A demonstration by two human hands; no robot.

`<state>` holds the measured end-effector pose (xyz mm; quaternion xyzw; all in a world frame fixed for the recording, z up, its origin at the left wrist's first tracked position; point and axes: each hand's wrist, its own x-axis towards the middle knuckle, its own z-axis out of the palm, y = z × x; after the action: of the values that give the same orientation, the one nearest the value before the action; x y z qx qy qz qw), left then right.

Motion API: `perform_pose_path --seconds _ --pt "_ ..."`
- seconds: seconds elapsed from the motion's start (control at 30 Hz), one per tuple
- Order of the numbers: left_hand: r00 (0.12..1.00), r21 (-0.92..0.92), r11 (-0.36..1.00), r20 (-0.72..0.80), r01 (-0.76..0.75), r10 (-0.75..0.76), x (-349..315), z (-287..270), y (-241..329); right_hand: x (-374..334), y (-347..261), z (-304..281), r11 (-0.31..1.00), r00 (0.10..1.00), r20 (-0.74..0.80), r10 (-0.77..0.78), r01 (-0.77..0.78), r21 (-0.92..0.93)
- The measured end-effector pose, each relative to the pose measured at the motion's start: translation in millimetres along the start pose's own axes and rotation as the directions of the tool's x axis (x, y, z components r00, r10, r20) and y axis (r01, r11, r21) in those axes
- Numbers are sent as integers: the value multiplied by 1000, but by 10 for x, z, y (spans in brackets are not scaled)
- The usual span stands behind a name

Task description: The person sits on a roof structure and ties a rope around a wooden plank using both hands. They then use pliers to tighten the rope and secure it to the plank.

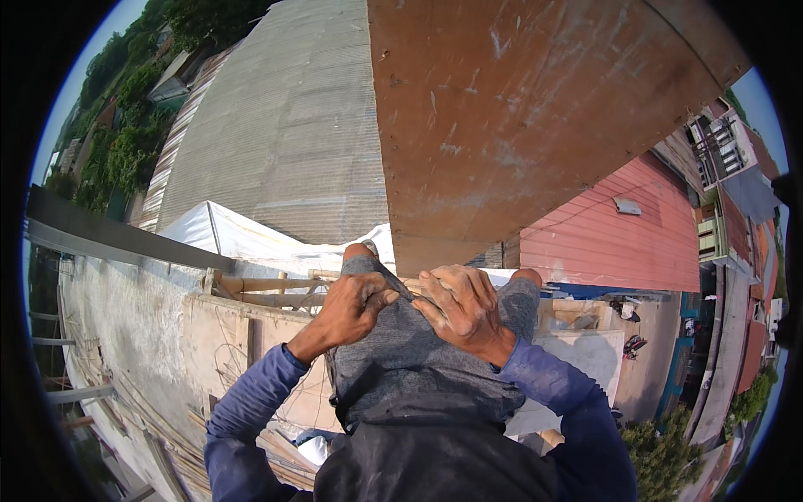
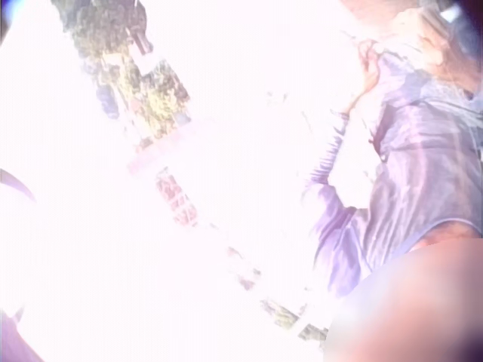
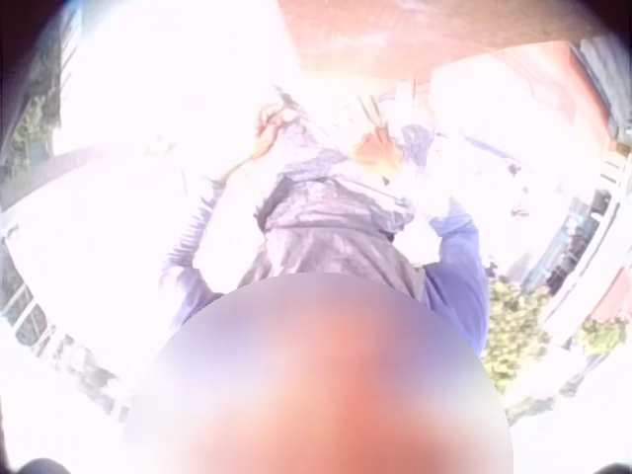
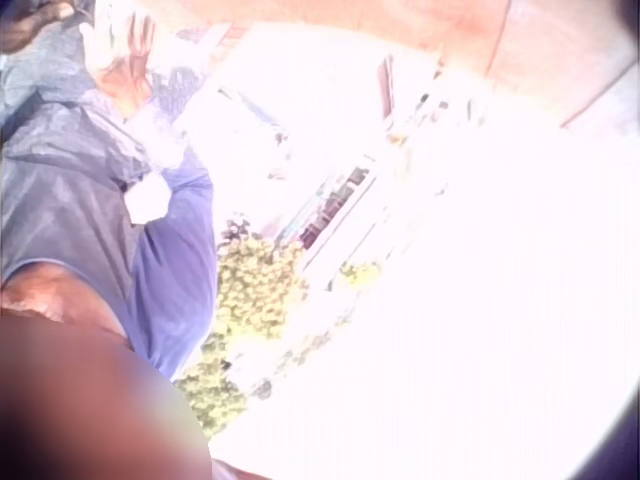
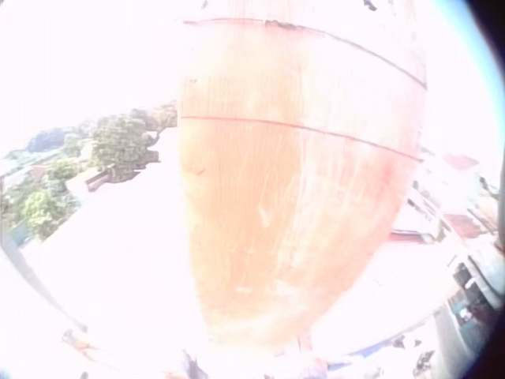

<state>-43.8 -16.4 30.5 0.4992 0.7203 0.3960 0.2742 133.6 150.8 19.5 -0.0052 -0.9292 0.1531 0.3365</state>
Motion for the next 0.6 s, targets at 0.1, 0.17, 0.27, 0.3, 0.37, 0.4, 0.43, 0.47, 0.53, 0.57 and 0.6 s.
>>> perform_pose_path --seconds 0.1,0.17,0.27,0.3,0.37,0.4,0.43,0.47,0.53,0.57,0.6 --pt "999 -11 1000 36 -20 21 24 -1 28 73 103 103 982 982 45 -186 187 -26" --pt "999 -12 999 30 -45 45 34 4 53 83 150 165 972 970 71 -234 235 -2" --pt "994 38 994 -13 -105 106 24 1 86 78 145 247 976 973 91 -212 206 67" --pt "990 84 987 -29 -135 138 16 1 94 72 131 260 981 978 109 -175 163 107" --pt "981 177 967 -34 -181 190 -2 1 102 68 103 262 976 983 137 -124 96 195" --pt "977 224 954 -26 -199 210 -10 5 102 74 96 254 968 983 144 -112 75 241" --pt "977 265 943 -19 -200 212 -19 12 102 80 91 238 959 982 165 -87 37 281" --pt "974 286 934 -4 -215 226 -25 20 102 88 90 212 931 978 198 -64 -13 364" --pt "975 323 922 16 -214 220 -28 35 99 119 105 157 851 957 291 -8 -146 504" --pt "971 323 917 19 -233 240 -24 38 94 136 117 128 763 882 461 100 -365 534" --pt "965 324 912 21 -253 261 -12 37 87 155 143 93 638 763 620 182 -572 516"
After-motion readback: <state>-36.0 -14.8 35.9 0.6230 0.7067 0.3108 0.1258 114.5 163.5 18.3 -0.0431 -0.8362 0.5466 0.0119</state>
